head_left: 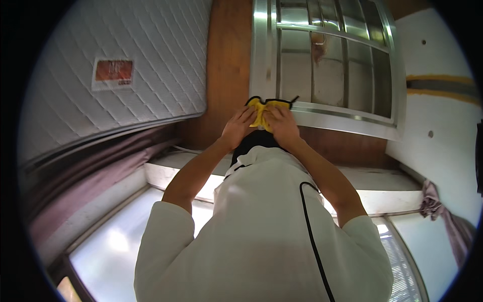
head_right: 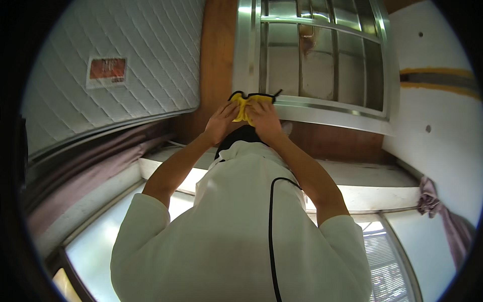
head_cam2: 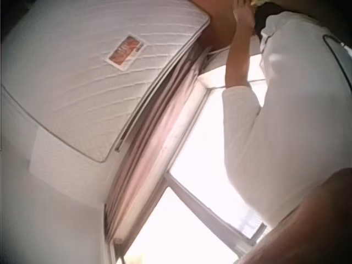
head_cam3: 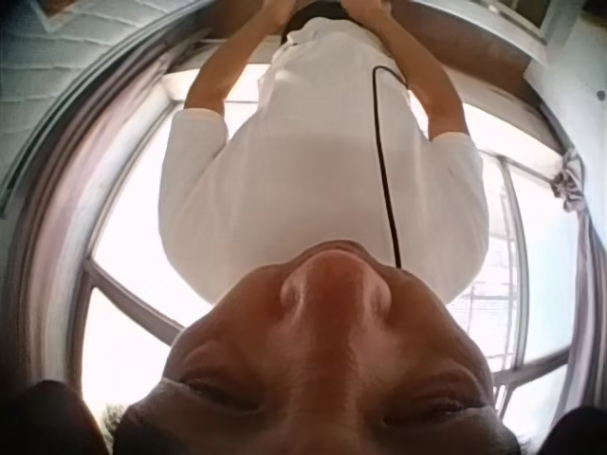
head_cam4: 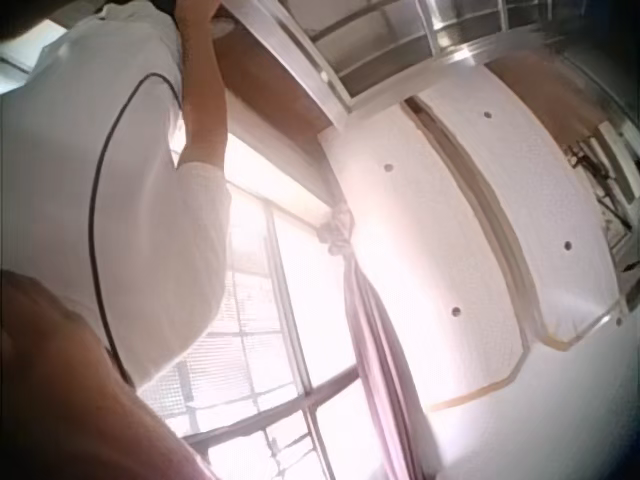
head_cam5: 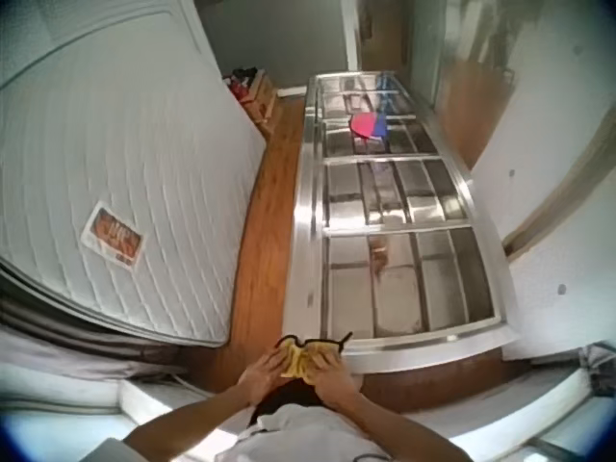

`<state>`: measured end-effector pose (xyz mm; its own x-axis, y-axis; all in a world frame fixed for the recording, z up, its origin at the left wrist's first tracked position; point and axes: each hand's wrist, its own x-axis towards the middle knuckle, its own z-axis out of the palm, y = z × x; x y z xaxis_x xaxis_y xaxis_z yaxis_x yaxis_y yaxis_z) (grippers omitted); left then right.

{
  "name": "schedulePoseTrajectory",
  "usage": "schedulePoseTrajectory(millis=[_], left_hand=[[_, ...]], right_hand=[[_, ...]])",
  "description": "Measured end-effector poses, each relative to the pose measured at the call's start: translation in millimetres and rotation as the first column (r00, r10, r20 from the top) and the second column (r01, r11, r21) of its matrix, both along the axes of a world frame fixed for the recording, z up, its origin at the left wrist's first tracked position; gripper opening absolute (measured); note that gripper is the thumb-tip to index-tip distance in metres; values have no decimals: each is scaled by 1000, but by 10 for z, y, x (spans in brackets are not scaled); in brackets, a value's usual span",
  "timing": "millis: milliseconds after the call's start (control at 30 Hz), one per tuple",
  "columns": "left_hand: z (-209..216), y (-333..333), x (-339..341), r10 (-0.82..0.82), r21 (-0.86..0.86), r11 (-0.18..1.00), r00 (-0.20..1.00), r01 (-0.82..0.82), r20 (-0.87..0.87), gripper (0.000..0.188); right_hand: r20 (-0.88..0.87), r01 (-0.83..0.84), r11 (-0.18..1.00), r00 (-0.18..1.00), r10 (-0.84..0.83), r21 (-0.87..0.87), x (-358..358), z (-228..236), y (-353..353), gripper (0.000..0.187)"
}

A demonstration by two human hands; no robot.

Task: The person repeatedly wipes a stainless steel countertop with a yellow cloth. They move the cloth back and forth across the surface, covering different areas in a repetitive pattern.

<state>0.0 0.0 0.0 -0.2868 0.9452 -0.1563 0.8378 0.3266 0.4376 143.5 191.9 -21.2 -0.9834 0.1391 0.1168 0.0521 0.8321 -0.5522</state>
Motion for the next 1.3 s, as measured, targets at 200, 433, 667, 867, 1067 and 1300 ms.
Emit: schedulePoseTrajectory(millis=[200, 433, 667, 867, 1067, 1300], left_hand=[[-74, 249, -18, -62, 126, 989, 987, 81, -149, 45], [-177, 1529, 702, -194, 244, 950, 981, 195, -32, 58], [-94, 1607, 462, -338, 192, 924, 941, 331, 5, 63], [2, 971, -739, -580, 159, 803, 814, 575, -16, 62], [-403, 1200, -2523, -713, 386, 594, 684, 706, -154, 46], [-303, 2016, -3029, -839, 232, 466, 509, 854, -191, 45]], right_hand=[[-85, 1, 999, 996, -4, -33, 70, -31, 189, 51], [9, 248, 966, 969, -248, -72, 1127, 85, 1167, 54], [39, 387, 922, 921, -387, 0, 996, 116, 909, 59], [75, 425, 904, 904, -421, -40, 147, 230, 3, 62], [220, 812, 581, 577, -787, -50, -1312, 342, -1017, 66], [164, 942, 313, 292, -942, 119, -2267, 164, -775, 69]])
